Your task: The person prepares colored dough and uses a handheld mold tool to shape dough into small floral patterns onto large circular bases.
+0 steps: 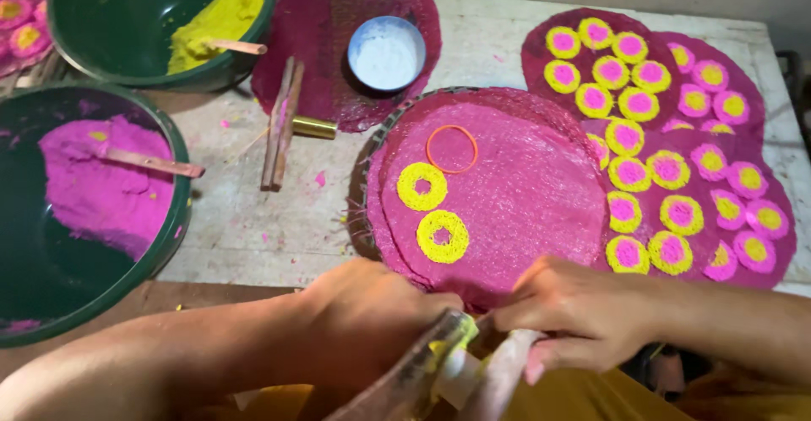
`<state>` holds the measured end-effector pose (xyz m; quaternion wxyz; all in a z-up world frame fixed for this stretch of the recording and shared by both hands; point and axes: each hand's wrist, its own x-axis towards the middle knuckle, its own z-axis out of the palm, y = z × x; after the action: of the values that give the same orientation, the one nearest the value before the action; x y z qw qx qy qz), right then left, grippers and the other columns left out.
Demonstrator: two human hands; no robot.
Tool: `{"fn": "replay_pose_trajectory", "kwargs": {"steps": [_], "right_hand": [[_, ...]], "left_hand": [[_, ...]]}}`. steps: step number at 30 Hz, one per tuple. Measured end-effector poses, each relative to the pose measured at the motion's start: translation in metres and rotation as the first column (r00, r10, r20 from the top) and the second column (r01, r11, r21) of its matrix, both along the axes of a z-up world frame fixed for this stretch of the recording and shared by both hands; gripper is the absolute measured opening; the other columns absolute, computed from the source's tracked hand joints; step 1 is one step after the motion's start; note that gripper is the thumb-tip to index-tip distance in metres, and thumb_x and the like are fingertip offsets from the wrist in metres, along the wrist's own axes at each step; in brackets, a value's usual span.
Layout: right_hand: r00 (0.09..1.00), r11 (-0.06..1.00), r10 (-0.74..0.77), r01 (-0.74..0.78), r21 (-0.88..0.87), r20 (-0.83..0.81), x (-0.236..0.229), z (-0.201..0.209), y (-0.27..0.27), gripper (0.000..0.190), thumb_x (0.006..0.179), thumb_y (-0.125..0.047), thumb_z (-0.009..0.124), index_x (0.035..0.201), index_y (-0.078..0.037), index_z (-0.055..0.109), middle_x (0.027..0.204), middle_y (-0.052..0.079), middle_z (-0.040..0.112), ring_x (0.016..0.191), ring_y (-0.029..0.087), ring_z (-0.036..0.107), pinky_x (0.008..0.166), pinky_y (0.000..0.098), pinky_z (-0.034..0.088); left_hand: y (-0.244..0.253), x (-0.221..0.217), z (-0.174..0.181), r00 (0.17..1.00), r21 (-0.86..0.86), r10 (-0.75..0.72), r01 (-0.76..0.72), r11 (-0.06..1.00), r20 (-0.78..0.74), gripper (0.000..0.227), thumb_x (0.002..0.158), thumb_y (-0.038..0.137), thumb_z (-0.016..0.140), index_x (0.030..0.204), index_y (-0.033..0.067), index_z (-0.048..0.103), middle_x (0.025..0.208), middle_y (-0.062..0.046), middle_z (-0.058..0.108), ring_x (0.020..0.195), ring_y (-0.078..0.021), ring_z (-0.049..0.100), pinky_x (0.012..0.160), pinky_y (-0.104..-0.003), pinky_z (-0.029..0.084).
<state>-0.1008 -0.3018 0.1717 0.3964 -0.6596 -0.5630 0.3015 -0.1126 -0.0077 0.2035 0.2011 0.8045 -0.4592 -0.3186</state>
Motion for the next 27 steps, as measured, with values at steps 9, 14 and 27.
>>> {"fn": "replay_pose_trajectory", "kwargs": {"steps": [9, 14, 27], "right_hand": [[0.550, 0.911, -0.410, 0.294, 0.290, 0.728, 0.022, 0.002, -0.025, 0.028, 0.095, -0.033, 0.069, 0.082, -0.009, 0.063, 0.072, 0.004, 0.060, 0.064, 0.021, 0.062, 0.058, 0.0366, 0.046], [-0.039, 0.926, -0.337, 0.166, 0.339, 0.941, 0.060, 0.003, -0.013, 0.008, 0.086, -0.011, 0.076, 0.092, -0.011, 0.070, 0.075, 0.001, 0.058, 0.066, 0.017, 0.060, 0.061, 0.0298, 0.047], [0.123, 0.783, -0.609, 0.255, 0.568, 0.784, 0.074, 0.017, 0.120, 0.044, 0.079, -0.042, 0.086, 0.115, -0.021, 0.072, 0.122, 0.011, 0.053, 0.114, 0.030, 0.051, 0.091, 0.0463, 0.047]], "left_hand": [[0.144, 0.044, -0.095, 0.706, -0.196, 0.581, -0.688, 0.699, -0.406, 0.024, 0.100, 0.014, 0.066, 0.120, 0.0024, 0.074, 0.102, -0.022, 0.067, 0.095, -0.0332, 0.062, 0.084, -0.045, 0.053], [0.136, 0.041, -0.155, 0.255, -0.094, 0.072, -0.583, 0.807, -0.964, 0.038, 0.097, 0.010, 0.060, 0.133, -0.0010, 0.064, 0.130, -0.015, 0.070, 0.124, -0.0249, 0.068, 0.109, -0.038, 0.051], [0.150, 0.014, -0.145, 0.380, -0.298, 0.154, -0.871, 0.390, -0.912, 0.015, 0.087, -0.001, 0.064, 0.101, -0.0009, 0.062, 0.085, -0.010, 0.065, 0.077, -0.0194, 0.067, 0.069, -0.035, 0.055]]}}
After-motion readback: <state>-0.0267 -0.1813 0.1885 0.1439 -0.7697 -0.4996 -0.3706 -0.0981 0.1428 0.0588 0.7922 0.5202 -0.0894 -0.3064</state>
